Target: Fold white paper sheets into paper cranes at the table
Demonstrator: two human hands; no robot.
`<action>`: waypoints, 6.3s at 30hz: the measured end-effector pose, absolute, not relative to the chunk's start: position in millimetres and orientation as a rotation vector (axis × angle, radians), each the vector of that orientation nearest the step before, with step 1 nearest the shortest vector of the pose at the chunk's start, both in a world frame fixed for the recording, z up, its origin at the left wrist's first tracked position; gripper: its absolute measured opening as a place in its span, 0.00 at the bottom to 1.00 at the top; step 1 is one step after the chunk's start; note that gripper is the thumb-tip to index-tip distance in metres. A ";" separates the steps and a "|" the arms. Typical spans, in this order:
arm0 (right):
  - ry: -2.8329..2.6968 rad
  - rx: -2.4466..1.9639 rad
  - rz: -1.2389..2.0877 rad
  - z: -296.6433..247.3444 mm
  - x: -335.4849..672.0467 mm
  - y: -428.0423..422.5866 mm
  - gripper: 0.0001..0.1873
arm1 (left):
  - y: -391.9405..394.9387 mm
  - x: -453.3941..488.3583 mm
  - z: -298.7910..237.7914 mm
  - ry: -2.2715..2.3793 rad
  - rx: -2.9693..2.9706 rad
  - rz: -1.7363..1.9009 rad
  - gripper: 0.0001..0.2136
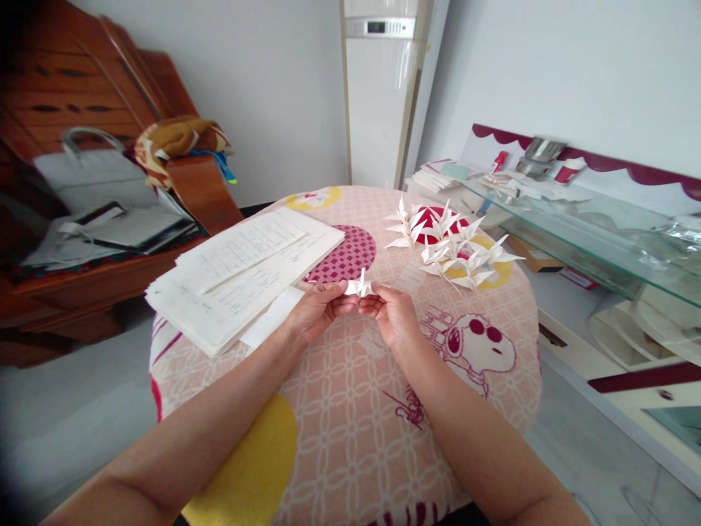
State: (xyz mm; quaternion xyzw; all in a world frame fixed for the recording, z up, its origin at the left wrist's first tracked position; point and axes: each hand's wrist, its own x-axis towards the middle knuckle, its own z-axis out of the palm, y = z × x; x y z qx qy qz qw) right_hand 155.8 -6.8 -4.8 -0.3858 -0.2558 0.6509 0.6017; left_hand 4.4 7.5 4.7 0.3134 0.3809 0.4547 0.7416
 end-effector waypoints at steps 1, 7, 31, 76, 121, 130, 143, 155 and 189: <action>-0.579 -0.916 1.510 -4.7 155.6 -6.5 0.04 | 7.6 4.7 3.7 0.847 0.706 0.992 0.07; -0.646 -1.176 1.272 2.8 157.2 -6.3 0.06 | 9.5 -1.5 -3.2 0.978 1.244 1.227 0.14; -2.000 -1.329 0.271 -3.8 169.2 -3.5 0.19 | 9.8 -3.9 -5.2 1.734 2.571 0.354 0.15; -1.907 -1.699 0.114 -4.0 134.9 -4.6 0.12 | -2.6 24.5 0.6 1.627 2.103 0.888 0.14; -1.883 -1.520 0.082 -16.5 186.4 14.2 0.18 | 27.4 -23.8 -14.6 1.378 1.982 0.952 0.15; -1.897 -1.373 0.357 -8.3 186.4 3.1 0.19 | 17.5 -22.5 -7.4 1.124 2.089 0.985 0.10; -1.958 -1.336 0.425 -5.1 201.9 0.2 0.08 | 25.4 -25.7 -12.3 1.340 1.842 1.022 0.14; -2.065 -1.389 0.247 -8.5 179.0 1.7 0.09 | 25.3 -24.7 -8.6 1.433 1.920 0.919 0.14; -1.298 -2.040 -0.055 32.8 272.6 -1.6 0.08 | 27.8 -27.6 -11.3 1.419 1.869 0.971 0.12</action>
